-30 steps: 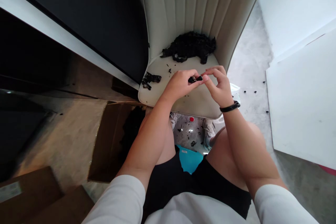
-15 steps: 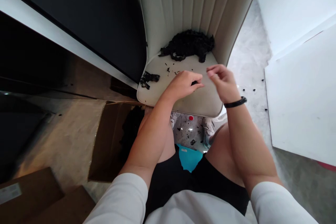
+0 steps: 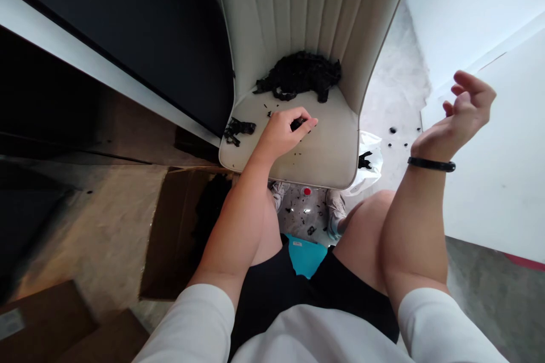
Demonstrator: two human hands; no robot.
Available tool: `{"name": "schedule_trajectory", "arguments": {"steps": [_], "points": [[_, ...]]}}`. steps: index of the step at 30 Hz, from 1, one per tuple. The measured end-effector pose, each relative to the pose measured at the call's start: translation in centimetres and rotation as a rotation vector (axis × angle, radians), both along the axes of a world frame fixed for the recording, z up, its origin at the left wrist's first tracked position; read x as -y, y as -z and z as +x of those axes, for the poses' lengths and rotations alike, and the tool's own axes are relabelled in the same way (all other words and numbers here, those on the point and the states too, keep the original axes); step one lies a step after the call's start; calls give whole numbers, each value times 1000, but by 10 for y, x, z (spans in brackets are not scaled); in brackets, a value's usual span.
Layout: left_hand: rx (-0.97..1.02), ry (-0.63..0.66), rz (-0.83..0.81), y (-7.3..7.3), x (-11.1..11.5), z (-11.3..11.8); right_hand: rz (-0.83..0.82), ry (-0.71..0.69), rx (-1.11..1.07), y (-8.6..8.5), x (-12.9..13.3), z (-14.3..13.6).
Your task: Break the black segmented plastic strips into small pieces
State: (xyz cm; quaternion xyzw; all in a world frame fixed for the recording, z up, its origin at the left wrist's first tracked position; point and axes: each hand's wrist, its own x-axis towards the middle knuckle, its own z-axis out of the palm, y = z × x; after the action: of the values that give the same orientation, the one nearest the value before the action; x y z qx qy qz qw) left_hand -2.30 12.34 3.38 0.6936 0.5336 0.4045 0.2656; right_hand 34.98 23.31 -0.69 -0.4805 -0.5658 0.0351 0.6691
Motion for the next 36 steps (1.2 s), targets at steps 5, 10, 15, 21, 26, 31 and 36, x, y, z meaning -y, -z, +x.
{"name": "schedule_trajectory", "arguments": {"steps": [5,10,15,21,26,31,36], "points": [[135,57,-66,-2,5,6,-170,-104,-100,-8,19,-34],[234,113,-136,-2,7,19,-444,-614,-20,-18,57,-106],[279,178,-190,-3,8,26,-622,-964,-14,-14,83,-155],[299,223,-236,2,5,19,-648,-960,1,-15,82,-160],[63,225,-198,3,0,13,-540,-839,-45,-21,79,-151],[37,237,-108,-6,3,15,-586,-923,-75,-19,82,-153],[188,330,-84,-9,5,21,-657,-1065,-244,-14,89,-166]]}}
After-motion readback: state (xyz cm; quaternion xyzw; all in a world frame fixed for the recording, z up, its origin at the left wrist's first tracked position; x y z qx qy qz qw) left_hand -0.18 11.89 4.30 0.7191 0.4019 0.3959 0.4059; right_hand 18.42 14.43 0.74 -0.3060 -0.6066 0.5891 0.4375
